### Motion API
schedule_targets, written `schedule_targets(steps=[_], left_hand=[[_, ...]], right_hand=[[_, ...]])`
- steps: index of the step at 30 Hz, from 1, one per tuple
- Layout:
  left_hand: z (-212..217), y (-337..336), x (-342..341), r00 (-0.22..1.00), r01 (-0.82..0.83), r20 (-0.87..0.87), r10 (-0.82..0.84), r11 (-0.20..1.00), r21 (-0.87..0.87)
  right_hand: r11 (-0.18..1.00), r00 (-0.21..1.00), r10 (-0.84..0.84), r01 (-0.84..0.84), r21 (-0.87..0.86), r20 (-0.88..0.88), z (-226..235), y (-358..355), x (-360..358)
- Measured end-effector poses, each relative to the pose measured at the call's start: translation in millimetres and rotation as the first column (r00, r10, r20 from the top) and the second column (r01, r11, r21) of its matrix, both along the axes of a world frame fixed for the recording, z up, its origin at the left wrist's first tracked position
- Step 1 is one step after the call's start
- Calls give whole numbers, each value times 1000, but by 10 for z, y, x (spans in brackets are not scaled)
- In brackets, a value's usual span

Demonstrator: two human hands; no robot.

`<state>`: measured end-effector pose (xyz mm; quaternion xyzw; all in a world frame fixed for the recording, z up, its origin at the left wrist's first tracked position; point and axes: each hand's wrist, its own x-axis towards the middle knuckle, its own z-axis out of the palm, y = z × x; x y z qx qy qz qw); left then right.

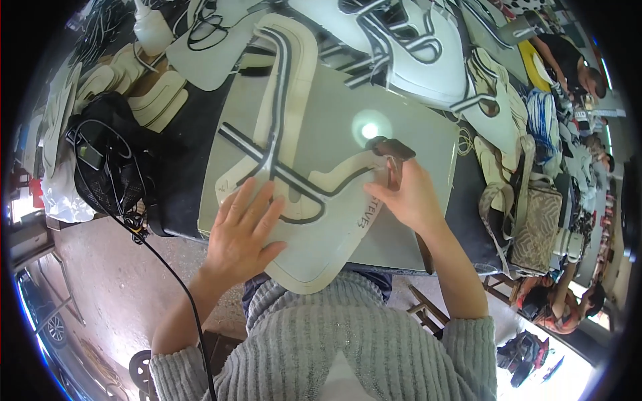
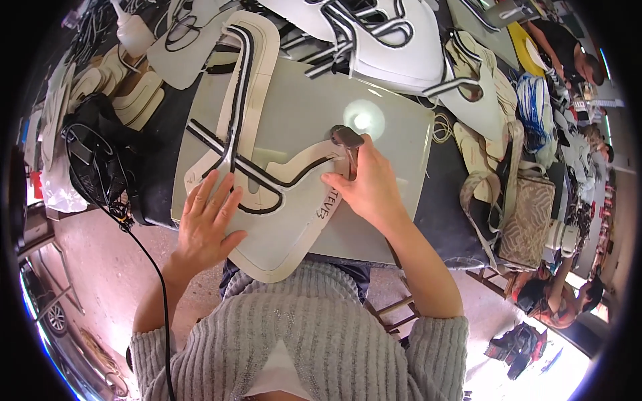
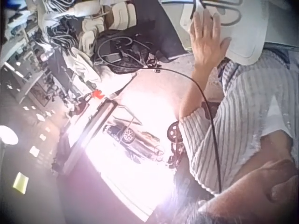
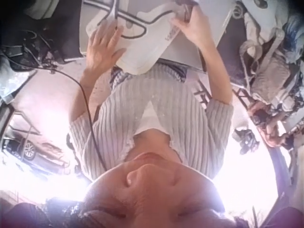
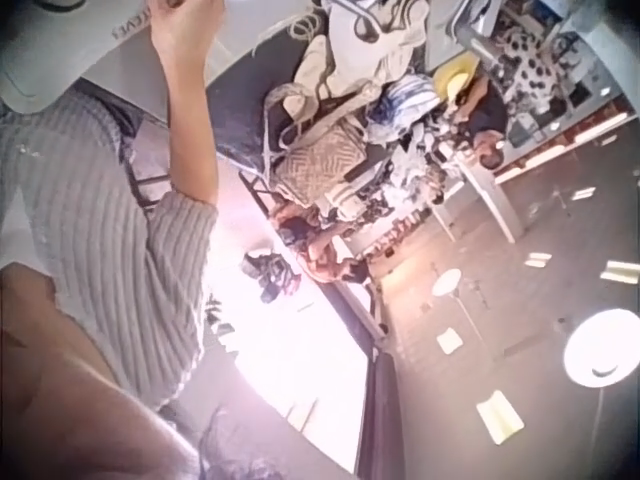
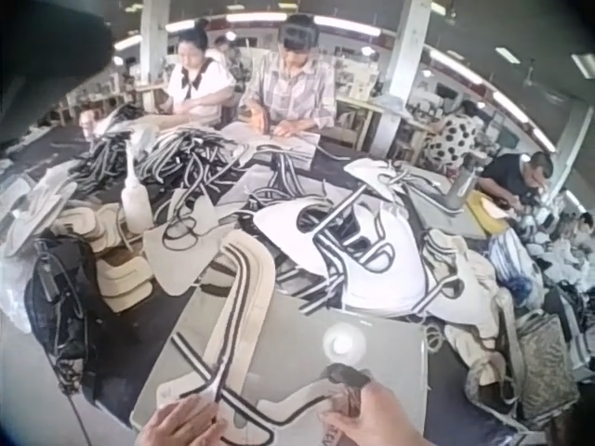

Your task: Using a small hammer to flatten and bond decorative strips onto a shoe upper component.

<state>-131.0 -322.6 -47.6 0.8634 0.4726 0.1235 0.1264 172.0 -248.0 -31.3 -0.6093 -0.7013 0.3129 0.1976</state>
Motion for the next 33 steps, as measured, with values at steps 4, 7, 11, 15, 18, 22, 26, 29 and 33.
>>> schedule_targets(steps=[4,7,11,15,18,22,26,29,33], left_hand=[[4,61,-173,991,133,-29,-134,991,-13],[39,84,-199,981,180,-61,-184,981,-74],[138,61,-23,986,155,-50,-158,986,-57],[177,-120,601,957,206,177,-227,970,133],[-22,-141,923,977,199,65,-202,978,55],[-16,-108,909,966,209,167,-199,977,-50],[-9,82,983,897,3,442,-3,1000,0],[-54,144,1138,907,-81,417,61,996,30],[-128,105,1203,917,-100,394,59,992,82]], right_hand=[[998,997,-68,68,-19,-29,19,-150,54],[980,991,-105,91,-175,-77,115,-200,22],[1000,997,-9,9,-10,72,45,-311,55],[998,998,28,-31,51,51,-43,-317,110],[997,997,-63,60,51,54,-23,-307,83],[989,992,-107,100,-106,-64,176,-380,195],[996,997,-63,60,-65,-46,334,-672,179],[998,961,67,-67,-11,268,109,-795,163],[997,963,62,-46,-64,261,146,-769,152]])
